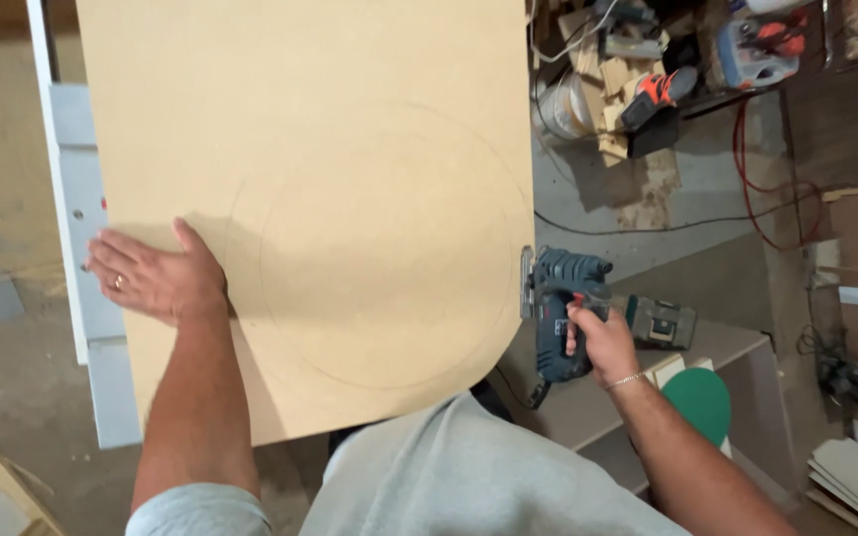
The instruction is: Cut a curved shape from a wooden board using a jigsaw.
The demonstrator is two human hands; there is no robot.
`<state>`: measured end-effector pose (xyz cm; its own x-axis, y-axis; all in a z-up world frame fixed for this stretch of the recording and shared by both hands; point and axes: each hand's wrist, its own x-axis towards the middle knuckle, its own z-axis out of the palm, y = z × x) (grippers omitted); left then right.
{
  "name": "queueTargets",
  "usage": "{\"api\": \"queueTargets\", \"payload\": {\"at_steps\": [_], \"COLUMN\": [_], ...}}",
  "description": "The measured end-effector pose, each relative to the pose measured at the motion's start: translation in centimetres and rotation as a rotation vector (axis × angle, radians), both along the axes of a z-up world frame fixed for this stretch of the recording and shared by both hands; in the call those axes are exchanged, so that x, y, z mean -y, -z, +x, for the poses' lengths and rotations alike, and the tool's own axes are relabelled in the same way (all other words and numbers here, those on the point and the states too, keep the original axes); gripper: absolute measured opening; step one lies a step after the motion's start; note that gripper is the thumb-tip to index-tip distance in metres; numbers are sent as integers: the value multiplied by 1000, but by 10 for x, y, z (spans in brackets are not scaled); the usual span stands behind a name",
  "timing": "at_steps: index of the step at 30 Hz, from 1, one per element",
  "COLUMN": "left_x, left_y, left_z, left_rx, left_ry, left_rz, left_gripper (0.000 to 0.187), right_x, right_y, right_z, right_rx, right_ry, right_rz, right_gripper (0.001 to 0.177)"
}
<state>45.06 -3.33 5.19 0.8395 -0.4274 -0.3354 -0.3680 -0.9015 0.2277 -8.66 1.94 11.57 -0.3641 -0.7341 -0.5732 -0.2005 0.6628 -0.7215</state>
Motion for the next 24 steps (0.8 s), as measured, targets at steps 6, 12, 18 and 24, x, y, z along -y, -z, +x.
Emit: {"api": "queueTargets", "payload": {"at_steps": [6, 12, 18, 24], "left_x": [-1, -4, -7, -6], "left_y": [9, 22, 47, 65], "left_z": [3, 6, 11, 16], "left_rx": [3, 78, 196, 235], "left_ry": [-7, 25, 53, 50], "left_rz": [-26, -43, -56, -93], "left_gripper": [90, 91, 93, 102], "right_x": [-2, -3, -1, 5], "right_y": [9, 18, 15, 28], "right_z": [-3, -3, 9, 12], "right_rx": [64, 145, 388, 489], "right_ry": [65, 88, 165, 193], "right_rz": [63, 66, 38, 28], "right_gripper": [9, 15, 20, 30]}}
